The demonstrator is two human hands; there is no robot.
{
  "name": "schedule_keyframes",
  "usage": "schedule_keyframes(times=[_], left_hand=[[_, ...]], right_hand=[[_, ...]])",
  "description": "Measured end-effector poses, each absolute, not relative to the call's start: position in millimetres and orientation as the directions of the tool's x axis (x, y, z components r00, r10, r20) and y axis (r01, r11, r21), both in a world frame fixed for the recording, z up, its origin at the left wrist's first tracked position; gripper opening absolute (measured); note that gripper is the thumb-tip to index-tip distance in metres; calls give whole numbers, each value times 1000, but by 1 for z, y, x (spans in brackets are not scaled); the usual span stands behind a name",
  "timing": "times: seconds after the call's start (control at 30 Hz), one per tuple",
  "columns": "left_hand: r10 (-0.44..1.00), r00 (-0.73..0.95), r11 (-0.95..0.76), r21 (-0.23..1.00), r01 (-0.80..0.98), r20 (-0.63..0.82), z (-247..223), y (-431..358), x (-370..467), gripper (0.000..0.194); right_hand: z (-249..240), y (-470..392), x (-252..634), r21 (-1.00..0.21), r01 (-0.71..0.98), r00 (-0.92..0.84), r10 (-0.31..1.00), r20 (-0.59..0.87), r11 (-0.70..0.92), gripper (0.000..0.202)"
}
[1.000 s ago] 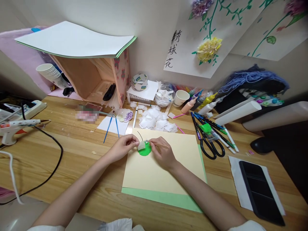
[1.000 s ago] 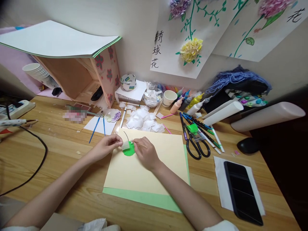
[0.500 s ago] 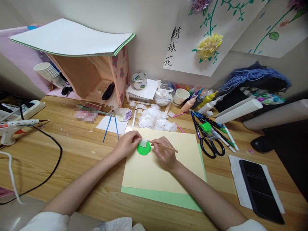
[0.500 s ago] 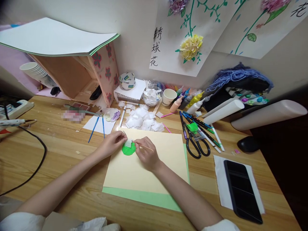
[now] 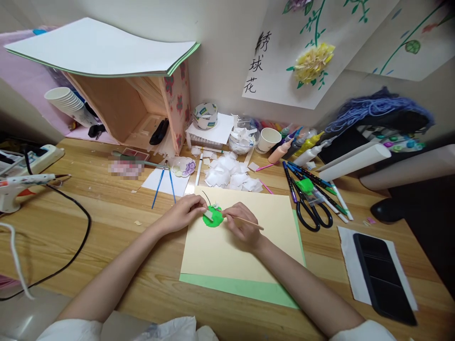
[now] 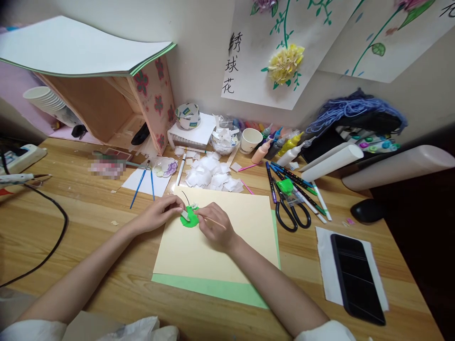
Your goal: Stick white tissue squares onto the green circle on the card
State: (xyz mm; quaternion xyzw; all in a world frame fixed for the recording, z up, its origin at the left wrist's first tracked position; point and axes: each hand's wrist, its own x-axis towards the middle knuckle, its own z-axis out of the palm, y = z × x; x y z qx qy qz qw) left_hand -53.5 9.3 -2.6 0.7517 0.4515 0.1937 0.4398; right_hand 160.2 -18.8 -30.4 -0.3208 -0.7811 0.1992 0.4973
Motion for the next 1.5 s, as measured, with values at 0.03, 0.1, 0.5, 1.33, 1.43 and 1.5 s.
schedule_keyframes(times=[0.03, 0.1, 0.5, 1.33, 1.43, 1.5], left_hand=[[841, 529, -186, 854, 485, -117, -2, 10, -56, 21], [840, 528, -152, 878, 454, -128, -2, 13, -59, 21], [946, 314, -90, 860, 502, -84, -8, 21, -47, 15], [891, 454, -392, 545, 741, 25, -4, 23, -28, 11], [869, 491, -447, 517, 730, 59, -8, 24, -30, 13], [859, 507, -473, 499, 726, 76, -11, 23, -31, 15]], right_hand=[[-31, -18, 160, -649, 311, -298, 719, 628, 695, 18], [-32, -17, 159, -674, 324, -321, 747, 582, 664, 18], [-27, -13, 157, -750, 386, -366, 835, 410, 538, 16], [-27, -15, 160, -801, 335, -176, 869, 463, 495, 19], [-29, -14, 160, -779, 356, -236, 857, 459, 516, 19], [-29, -13, 160, -763, 379, -289, 850, 440, 523, 19]])
